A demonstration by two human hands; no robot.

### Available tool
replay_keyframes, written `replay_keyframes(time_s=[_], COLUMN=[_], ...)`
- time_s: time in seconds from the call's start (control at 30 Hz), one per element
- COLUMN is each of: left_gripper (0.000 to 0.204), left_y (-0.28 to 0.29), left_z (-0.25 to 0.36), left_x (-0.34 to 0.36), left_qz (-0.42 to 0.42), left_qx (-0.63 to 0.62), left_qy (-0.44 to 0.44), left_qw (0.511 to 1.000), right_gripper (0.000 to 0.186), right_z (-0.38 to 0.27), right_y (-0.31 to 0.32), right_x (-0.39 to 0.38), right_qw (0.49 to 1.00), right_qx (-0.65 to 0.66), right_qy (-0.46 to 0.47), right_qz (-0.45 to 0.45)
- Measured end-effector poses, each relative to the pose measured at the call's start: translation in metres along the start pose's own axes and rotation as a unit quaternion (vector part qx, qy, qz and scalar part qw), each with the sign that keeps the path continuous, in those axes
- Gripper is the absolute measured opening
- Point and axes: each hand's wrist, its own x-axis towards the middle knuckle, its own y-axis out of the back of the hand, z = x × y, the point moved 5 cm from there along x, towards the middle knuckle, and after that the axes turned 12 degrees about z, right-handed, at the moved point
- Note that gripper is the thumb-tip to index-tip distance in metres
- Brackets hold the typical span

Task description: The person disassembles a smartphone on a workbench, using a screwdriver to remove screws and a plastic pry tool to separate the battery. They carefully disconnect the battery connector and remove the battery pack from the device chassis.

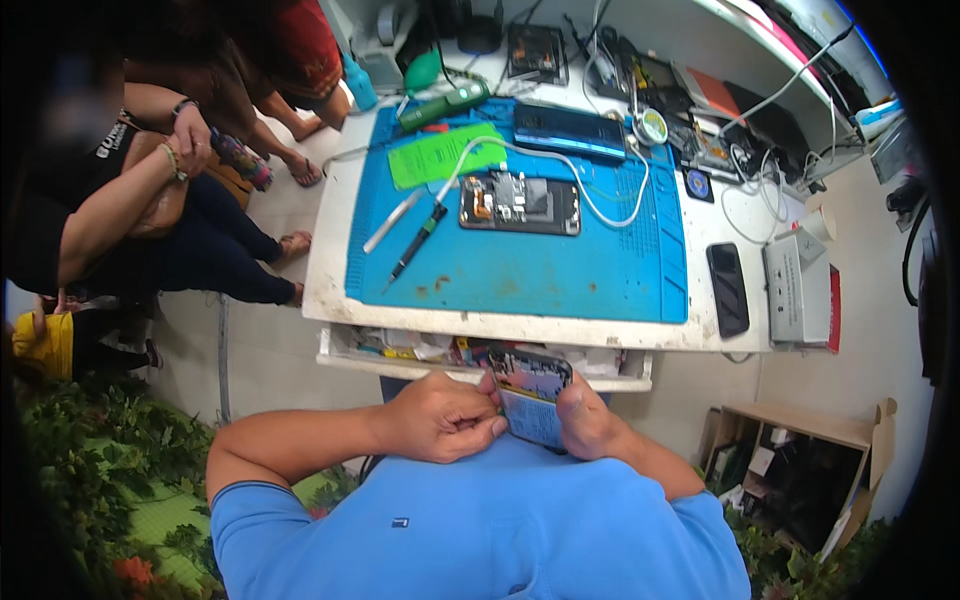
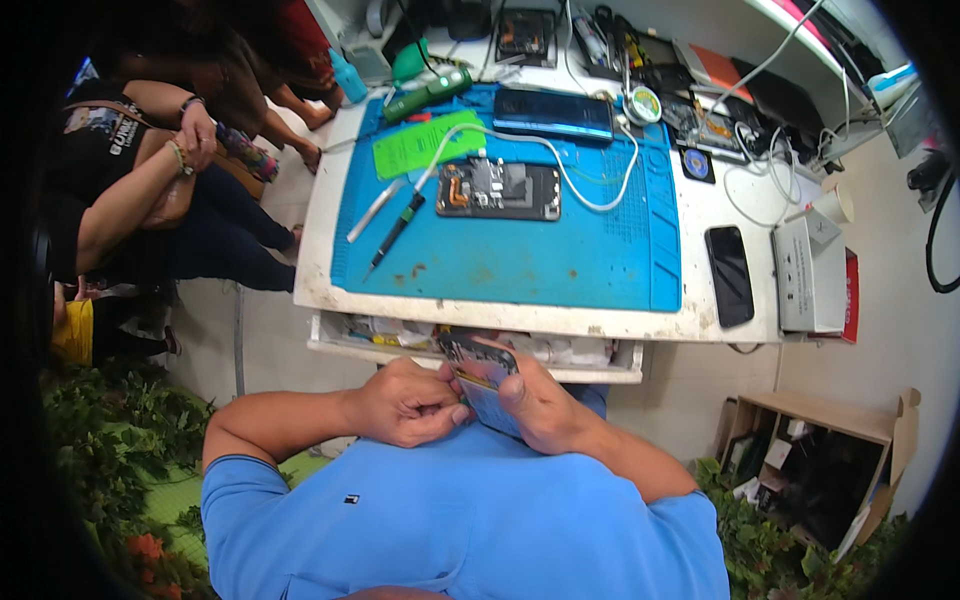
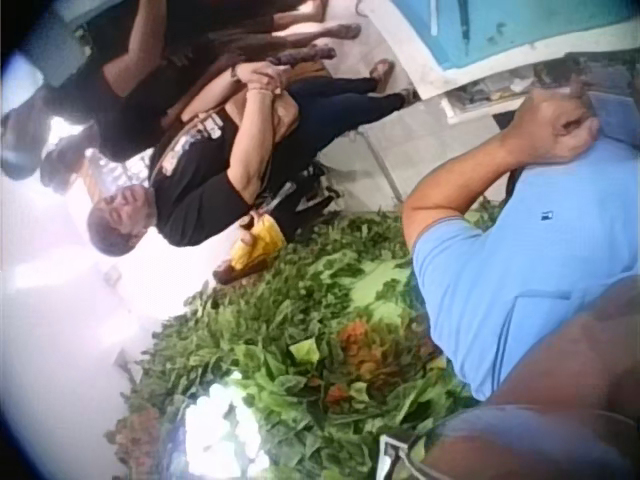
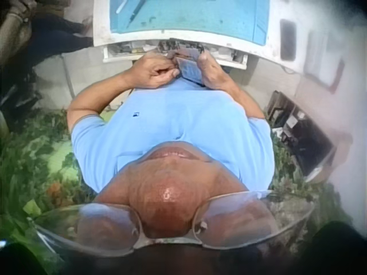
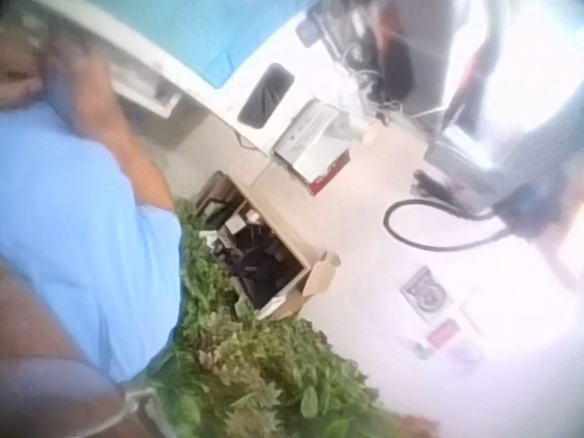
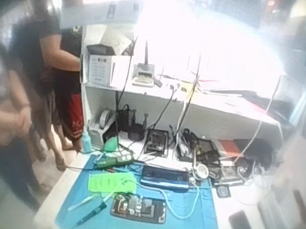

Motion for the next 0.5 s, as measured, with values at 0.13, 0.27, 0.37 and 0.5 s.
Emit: replay_keyframes(time_s=[0.13, 0.27, 0.37, 0.5], left_gripper=[0.020, 0.034, 0.085, 0.087], left_y=[0.036, 0.188, 0.297, 0.340], left_z=[0.010, -0.066, -0.162, -0.209], left_x=[0.037, 0.100, 0.150, 0.175], left_qz=[-0.003, 0.402, 0.522, 0.479], left_qx=[0.044, 0.131, 0.221, 0.270], left_qy=[-0.027, 0.075, 0.048, 0.132], left_qw=[0.999, 0.903, 0.823, 0.825], right_gripper=[0.107, 0.108, 0.109, 0.105], right_z=[0.006, -0.023, -0.042, -0.049], right_y=[0.024, 0.057, 0.054, 0.058], right_x=[0.008, 0.039, 0.065, 0.089], right_qw=[0.996, 0.980, 0.967, 0.962], right_qx=[0.064, 0.155, 0.219, 0.236], right_qy=[-0.015, 0.046, 0.076, 0.082], right_qz=[0.061, 0.112, 0.107, 0.108])
